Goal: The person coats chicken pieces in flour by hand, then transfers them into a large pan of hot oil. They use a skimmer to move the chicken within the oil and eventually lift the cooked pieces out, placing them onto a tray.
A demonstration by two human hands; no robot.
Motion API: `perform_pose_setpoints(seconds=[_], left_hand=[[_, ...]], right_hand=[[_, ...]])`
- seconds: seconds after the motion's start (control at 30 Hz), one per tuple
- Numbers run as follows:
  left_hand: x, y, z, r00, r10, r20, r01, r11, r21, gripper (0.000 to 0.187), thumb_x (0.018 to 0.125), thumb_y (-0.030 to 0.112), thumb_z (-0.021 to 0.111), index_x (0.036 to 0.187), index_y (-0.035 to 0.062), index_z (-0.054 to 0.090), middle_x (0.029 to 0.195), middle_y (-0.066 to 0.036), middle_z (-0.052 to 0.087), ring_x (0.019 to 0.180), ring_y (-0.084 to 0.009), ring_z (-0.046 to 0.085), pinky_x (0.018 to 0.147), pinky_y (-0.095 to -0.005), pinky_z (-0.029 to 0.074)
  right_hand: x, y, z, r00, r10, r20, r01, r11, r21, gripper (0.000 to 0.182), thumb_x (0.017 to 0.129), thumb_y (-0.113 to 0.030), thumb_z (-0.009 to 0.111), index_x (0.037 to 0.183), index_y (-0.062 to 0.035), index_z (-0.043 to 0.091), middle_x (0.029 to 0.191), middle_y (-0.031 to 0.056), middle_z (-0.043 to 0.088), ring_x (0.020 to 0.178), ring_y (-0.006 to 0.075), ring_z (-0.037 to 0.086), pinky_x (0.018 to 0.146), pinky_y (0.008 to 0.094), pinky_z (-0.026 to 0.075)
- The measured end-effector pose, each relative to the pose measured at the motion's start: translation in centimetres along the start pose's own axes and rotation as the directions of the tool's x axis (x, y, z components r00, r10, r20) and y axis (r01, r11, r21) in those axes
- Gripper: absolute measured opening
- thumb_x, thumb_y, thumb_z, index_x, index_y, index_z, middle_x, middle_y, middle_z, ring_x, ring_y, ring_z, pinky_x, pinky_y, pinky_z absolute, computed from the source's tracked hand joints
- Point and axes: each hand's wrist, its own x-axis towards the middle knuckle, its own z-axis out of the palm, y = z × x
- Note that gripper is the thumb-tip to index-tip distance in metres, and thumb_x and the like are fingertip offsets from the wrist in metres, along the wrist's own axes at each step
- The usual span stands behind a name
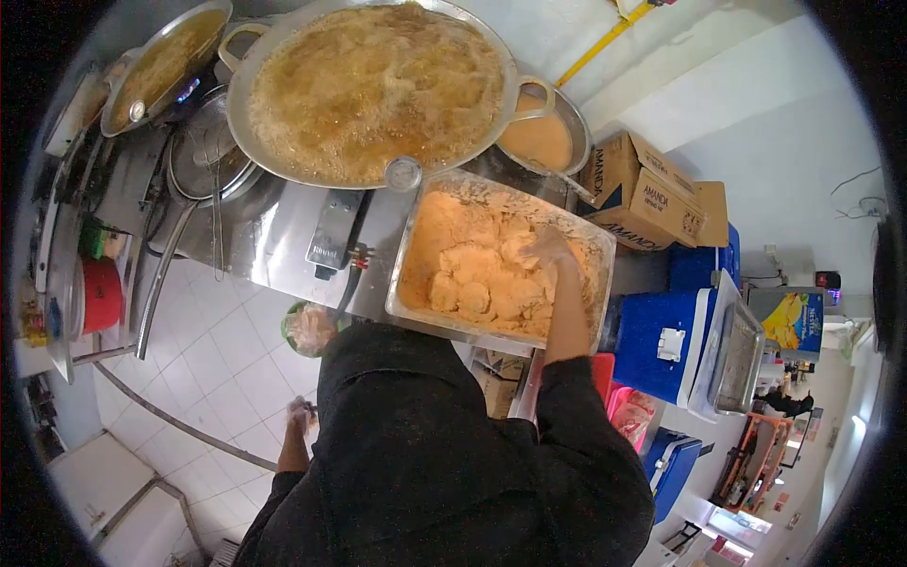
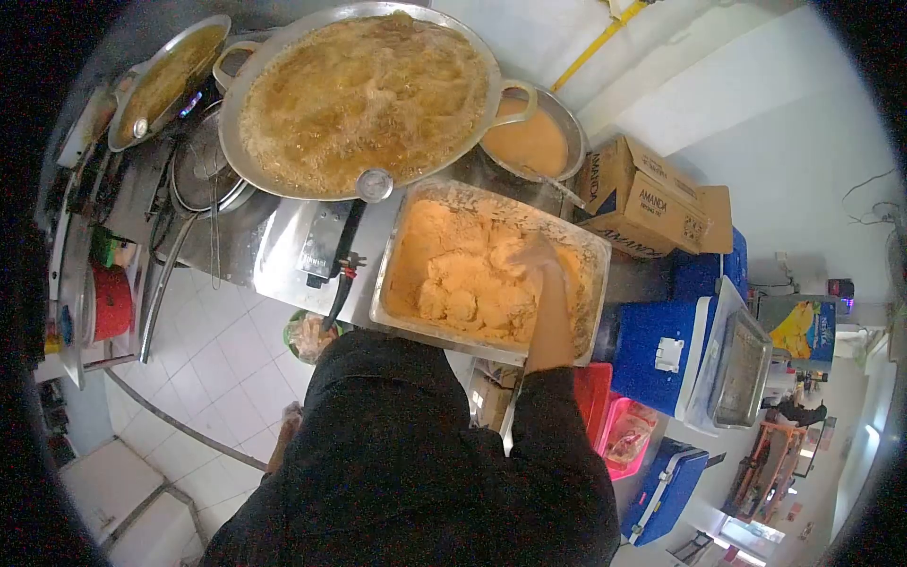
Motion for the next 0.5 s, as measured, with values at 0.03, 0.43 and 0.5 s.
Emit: perform_pose_setpoints(seconds=[0.03,0.43,0.5], left_hand=[[0.9,-0.4,-0.2,0.993,-0.106,-0.051,0.103,0.994,-0.044,0.027,0.086,0.025,0.043,0.064,0.0098,0.046,0.058,-0.005,0.048,0.052,-0.0183,0.053,0.041,-0.0326,0.038],[1.2,5.6,1.2,0.995,0.045,-0.094,-0.055,0.993,-0.108,0.045,0.085,0.051,0.047,0.083,0.0064,0.051,0.066,-0.008,0.057,0.049,-0.0156,0.048,0.042,-0.0283,0.041],[2.0,3.7,1.0,0.994,0.083,-0.073,-0.092,0.988,-0.126,0.043,0.087,0.048,0.045,0.081,0.0052,0.051,0.065,-0.009,0.057,0.046,-0.0162,0.047,0.041,-0.0284,0.04]], right_hand=[[1.1,0.2,-1.0,0.997,0.063,-0.039,-0.072,0.95,-0.305,0.092,0.062,-0.033,0.079,0.13,0.005,0.03,0.135,0.0212,0.032,0.105,0.0293,0.054,0.081,0.0393,0.051],[1.7,1.8,1.3,0.981,-0.118,0.156,0.149,0.968,-0.201,0.101,0.063,-0.026,0.08,0.139,-0.0049,0.015,0.138,0.0171,0.028,0.12,0.0288,0.038,0.095,0.0414,0.04],[0.3,0.4,2.2,0.979,-0.148,0.137,0.186,0.925,-0.331,0.092,0.064,-0.024,0.079,0.136,-0.003,0.026,0.128,0.0179,0.042,0.105,0.0274,0.052,0.083,0.0381,0.047]])
